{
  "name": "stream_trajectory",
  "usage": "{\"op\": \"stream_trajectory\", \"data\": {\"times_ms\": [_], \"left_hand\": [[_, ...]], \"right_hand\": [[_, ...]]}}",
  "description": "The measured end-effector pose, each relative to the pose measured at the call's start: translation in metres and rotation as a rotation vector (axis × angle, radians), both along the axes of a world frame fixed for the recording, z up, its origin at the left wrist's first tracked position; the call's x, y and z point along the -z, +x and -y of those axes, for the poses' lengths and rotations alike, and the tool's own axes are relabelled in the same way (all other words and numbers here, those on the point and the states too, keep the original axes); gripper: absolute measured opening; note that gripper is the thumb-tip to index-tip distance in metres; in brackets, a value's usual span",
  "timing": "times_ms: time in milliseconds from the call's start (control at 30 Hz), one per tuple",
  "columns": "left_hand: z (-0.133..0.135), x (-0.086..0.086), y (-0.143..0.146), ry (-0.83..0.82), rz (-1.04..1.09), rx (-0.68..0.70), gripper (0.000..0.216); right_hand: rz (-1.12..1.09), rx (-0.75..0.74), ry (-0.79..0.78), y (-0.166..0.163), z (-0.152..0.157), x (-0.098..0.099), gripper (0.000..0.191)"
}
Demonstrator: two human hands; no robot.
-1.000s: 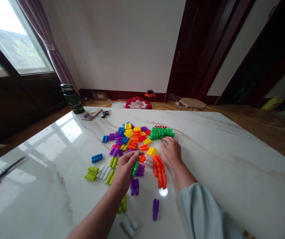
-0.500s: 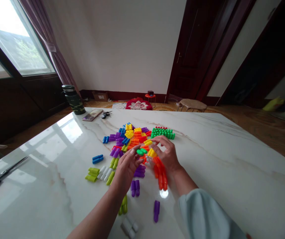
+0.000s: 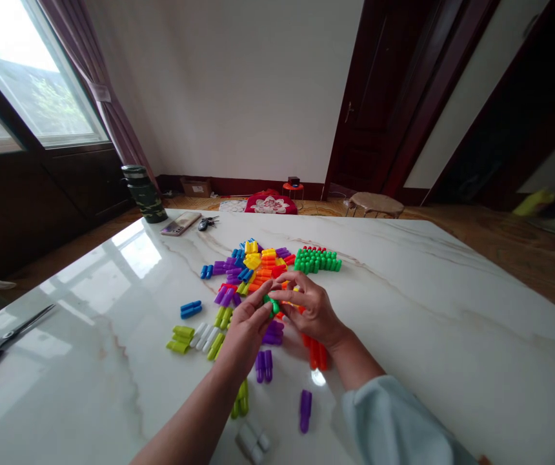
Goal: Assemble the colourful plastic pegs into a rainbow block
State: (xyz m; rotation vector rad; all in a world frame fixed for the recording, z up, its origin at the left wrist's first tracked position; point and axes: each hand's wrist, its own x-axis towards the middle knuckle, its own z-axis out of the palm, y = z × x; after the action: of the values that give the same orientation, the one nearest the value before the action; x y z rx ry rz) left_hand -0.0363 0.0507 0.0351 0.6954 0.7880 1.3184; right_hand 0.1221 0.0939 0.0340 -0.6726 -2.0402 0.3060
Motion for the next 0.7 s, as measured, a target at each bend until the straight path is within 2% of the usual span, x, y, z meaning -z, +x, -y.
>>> {"op": "stream_trajectory", "data": {"times_ms": [100, 167, 233, 333, 400, 467, 567, 633, 700], "left_hand": [[0.001, -0.001, 0.001, -0.023, 0.041, -0.029, 0.052], [0.003, -0.003, 0.003, -0.022, 0.047, -0.036, 0.054], [0.004, -0.006, 0.004, 0.009, 0.048, -0.034, 0.056], [0.005, -0.008, 0.004, 0.03, 0.044, -0.028, 0.058], [0.005, -0.008, 0.004, 0.024, 0.034, -0.033, 0.061], [0.005, -0.009, 0.003, 0.021, 0.03, -0.032, 0.062], [0.006, -0.011, 0.003, 0.016, 0.027, -0.027, 0.062], [0.007, -0.012, 0.004, 0.013, 0.024, -0.031, 0.061], [0.007, -0.012, 0.004, 0.015, 0.018, -0.034, 0.061]], "right_hand": [[-0.026, -0.013, 0.004, -0.003, 0.001, -0.001, 0.02], [-0.087, 0.05, 0.002, -0.003, 0.0, 0.0, 0.017], [-0.175, 0.229, 0.003, 0.002, -0.006, 0.004, 0.014], [-0.268, 0.6, -0.03, 0.022, -0.022, 0.015, 0.016], [-0.246, 0.795, -0.107, 0.039, -0.034, 0.024, 0.017], [-0.181, 0.913, -0.241, 0.056, -0.044, 0.034, 0.015], [-0.106, 0.941, -0.423, 0.071, -0.054, 0.044, 0.017], [-0.095, 0.922, -0.455, 0.072, -0.054, 0.045, 0.021], [-0.091, 0.97, -0.436, 0.068, -0.051, 0.042, 0.021]]}}
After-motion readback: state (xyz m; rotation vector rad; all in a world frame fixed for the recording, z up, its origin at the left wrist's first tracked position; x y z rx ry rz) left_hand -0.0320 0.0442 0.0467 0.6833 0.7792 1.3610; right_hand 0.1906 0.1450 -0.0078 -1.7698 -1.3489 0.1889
